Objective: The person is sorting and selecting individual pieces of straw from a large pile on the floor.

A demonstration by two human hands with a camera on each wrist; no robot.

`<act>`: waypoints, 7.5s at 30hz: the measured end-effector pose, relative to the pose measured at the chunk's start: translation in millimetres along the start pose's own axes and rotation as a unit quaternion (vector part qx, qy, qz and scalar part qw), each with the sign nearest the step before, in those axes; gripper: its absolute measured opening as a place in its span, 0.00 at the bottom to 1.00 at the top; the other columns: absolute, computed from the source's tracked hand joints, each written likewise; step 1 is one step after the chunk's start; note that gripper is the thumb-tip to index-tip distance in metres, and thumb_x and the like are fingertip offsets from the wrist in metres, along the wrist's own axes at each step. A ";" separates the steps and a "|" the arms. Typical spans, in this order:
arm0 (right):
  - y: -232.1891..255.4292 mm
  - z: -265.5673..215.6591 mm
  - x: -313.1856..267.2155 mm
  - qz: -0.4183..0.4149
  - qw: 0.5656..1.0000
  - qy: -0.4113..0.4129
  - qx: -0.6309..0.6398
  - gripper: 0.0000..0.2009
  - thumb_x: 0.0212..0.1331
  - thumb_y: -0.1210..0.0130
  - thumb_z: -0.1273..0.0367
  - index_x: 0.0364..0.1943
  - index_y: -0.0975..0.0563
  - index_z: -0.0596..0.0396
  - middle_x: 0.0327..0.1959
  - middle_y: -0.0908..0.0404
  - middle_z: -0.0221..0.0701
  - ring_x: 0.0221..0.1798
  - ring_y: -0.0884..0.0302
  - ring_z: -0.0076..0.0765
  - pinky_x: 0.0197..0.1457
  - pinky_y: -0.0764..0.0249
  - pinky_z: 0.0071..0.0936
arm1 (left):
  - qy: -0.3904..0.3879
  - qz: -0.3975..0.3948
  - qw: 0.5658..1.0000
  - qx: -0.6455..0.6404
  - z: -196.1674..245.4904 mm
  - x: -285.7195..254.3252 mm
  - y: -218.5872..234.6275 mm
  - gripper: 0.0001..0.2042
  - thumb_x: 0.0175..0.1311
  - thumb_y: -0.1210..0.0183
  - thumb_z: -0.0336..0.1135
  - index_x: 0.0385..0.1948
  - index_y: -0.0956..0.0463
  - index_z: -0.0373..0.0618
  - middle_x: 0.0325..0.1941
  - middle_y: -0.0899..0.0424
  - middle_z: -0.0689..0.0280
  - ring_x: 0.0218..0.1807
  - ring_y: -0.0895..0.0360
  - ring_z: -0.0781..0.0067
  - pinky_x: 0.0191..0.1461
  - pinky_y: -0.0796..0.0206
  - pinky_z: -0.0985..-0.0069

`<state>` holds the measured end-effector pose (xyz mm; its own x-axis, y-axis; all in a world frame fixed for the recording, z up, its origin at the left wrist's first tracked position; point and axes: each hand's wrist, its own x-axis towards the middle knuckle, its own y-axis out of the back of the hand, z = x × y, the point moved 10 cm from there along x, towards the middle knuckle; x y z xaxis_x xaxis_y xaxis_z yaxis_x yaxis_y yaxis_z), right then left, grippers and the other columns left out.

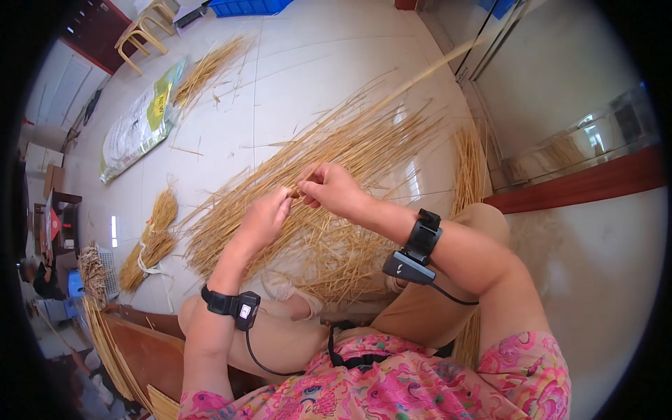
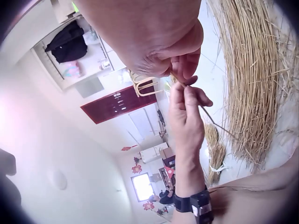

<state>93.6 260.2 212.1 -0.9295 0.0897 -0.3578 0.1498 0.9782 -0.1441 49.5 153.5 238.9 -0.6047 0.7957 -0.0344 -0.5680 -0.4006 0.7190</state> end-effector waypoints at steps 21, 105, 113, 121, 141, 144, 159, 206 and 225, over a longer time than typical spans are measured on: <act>3.3 -19.9 -7.4 0.024 0.994 0.043 0.094 0.10 0.65 0.54 0.68 0.41 0.27 0.61 0.31 0.24 0.31 0.31 0.24 0.24 0.35 0.26 0.20 | 0.042 0.046 0.977 -0.203 -6.9 8.8 18.4 0.09 0.60 0.43 0.31 0.40 0.24 0.41 0.28 0.21 0.66 0.28 0.27 0.80 0.34 0.34 0.82; 38.0 -37.1 -10.4 0.128 0.978 0.107 0.129 0.10 0.65 0.54 0.66 0.40 0.30 0.60 0.29 0.24 0.31 0.27 0.28 0.20 0.30 0.30 0.18 | -0.003 0.069 0.998 -0.003 -8.2 10.6 30.5 0.07 0.65 0.52 0.34 0.37 0.29 0.42 0.29 0.24 0.56 0.32 0.25 0.57 0.35 0.34 0.68; 62.4 -53.1 -14.4 0.187 0.960 0.147 0.148 0.10 0.66 0.55 0.67 0.35 0.27 0.60 0.26 0.24 0.29 0.24 0.28 0.19 0.28 0.30 0.17 | 0.022 0.074 0.994 -0.083 -10.7 10.8 35.9 0.08 0.62 0.47 0.34 0.39 0.26 0.42 0.32 0.21 0.60 0.33 0.24 0.66 0.36 0.33 0.72; 24.7 -47.8 -18.1 0.132 0.976 0.127 0.119 0.10 0.65 0.53 0.68 0.37 0.25 0.62 0.29 0.21 0.32 0.27 0.24 0.21 0.28 0.28 0.17 | -0.033 0.134 0.971 -0.194 21.6 20.3 41.2 0.06 0.60 0.44 0.28 0.36 0.22 0.39 0.27 0.20 0.68 0.29 0.26 0.83 0.35 0.34 0.84; 92.0 -60.6 -18.2 0.260 0.949 0.130 0.118 0.11 0.67 0.58 0.65 0.36 0.29 0.59 0.31 0.23 0.33 0.26 0.25 0.21 0.26 0.30 0.17 | 0.051 0.119 0.917 -0.378 -45.5 0.9 74.1 0.03 0.64 0.48 0.28 0.32 0.29 0.40 0.25 0.26 0.70 0.28 0.33 0.84 0.33 0.41 0.87; 96.2 -63.5 -15.6 0.263 0.948 0.140 0.109 0.11 0.67 0.58 0.65 0.36 0.29 0.59 0.31 0.23 0.32 0.25 0.26 0.20 0.25 0.31 0.17 | 0.089 -0.123 0.936 -0.317 -4.9 -15.3 36.1 0.05 0.60 0.44 0.30 0.33 0.23 0.39 0.29 0.22 0.68 0.31 0.30 0.83 0.35 0.38 0.86; 80.4 -71.8 -16.4 0.227 0.953 0.171 0.102 0.11 0.67 0.56 0.65 0.34 0.29 0.59 0.29 0.23 0.31 0.25 0.27 0.20 0.27 0.31 0.16 | 0.021 0.160 0.983 -0.091 -11.7 2.5 57.4 0.05 0.55 0.40 0.28 0.31 0.24 0.38 0.27 0.22 0.67 0.29 0.28 0.79 0.37 0.33 0.81; 22.0 -62.6 -12.6 0.049 0.984 0.167 0.034 0.07 0.64 0.54 0.71 0.37 0.27 0.62 0.31 0.22 0.32 0.32 0.22 0.23 0.33 0.26 0.18 | 0.136 0.241 0.960 -0.042 -57.8 -7.4 88.3 0.02 0.53 0.45 0.28 0.25 0.26 0.42 0.20 0.21 0.65 0.22 0.26 0.78 0.28 0.33 0.78; 21.9 -65.2 -16.6 0.045 0.986 0.159 0.017 0.06 0.64 0.54 0.72 0.38 0.29 0.61 0.31 0.23 0.32 0.33 0.23 0.23 0.34 0.27 0.18 | 0.078 -0.028 0.950 -0.300 -5.7 13.0 23.1 0.08 0.59 0.43 0.30 0.37 0.22 0.37 0.32 0.18 0.66 0.36 0.24 0.82 0.41 0.31 0.83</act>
<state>90.4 292.4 275.0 -0.9697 0.2358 -0.0634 0.2430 0.9572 -0.1573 25.3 152.0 251.1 -0.6128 0.7650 -0.1980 -0.7896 -0.5833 0.1902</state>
